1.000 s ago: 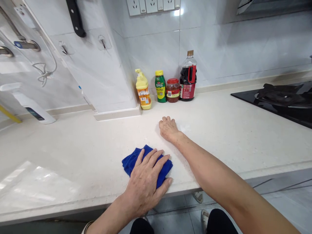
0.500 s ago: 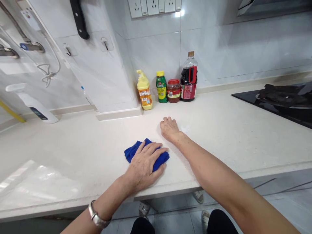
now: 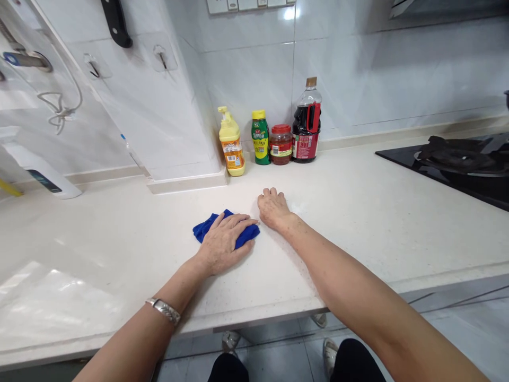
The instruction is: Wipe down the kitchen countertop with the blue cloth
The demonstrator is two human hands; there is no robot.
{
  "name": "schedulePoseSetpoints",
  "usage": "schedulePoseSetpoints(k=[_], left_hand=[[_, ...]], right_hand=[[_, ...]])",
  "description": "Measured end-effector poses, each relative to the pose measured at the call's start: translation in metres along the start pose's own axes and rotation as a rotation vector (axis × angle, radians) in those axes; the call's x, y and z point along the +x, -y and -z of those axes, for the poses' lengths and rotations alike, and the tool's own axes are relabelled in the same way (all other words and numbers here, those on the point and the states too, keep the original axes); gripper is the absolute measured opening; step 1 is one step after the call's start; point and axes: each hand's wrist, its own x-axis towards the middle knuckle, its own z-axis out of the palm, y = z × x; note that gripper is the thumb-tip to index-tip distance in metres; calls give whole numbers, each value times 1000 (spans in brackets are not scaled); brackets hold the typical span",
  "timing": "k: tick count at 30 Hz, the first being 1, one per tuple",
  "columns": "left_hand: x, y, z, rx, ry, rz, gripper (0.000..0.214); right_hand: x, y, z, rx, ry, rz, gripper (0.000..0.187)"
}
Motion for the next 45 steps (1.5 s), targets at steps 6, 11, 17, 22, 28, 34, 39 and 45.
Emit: schedulePoseSetpoints(k=[6,11,17,22,28,34,39,45], left_hand=[[9,19,-1,19,-9,53,49],[17,37,0,37,2,113,50],[26,60,2,56,-18,210,51],[25,81,6,71,-37,273,54],[23,101,11,125,-52,376,54],[24,120,16,161,-43,450,60],[20,135,20,177,-56,555,63],[10,151,24,210,-82,716,66]], right_hand=[[0,0,1,-7,13,-7,41],[-1,0,3,-14,19,1,42],[0,-1,2,-21,26,4,42],[-1,-1,1,-22,12,7,42],[-3,-1,4,-24,28,7,42],[-3,-1,4,-35,28,4,43],[-3,-1,3,-36,31,3,43],[-4,-1,4,-43,36,3,42]])
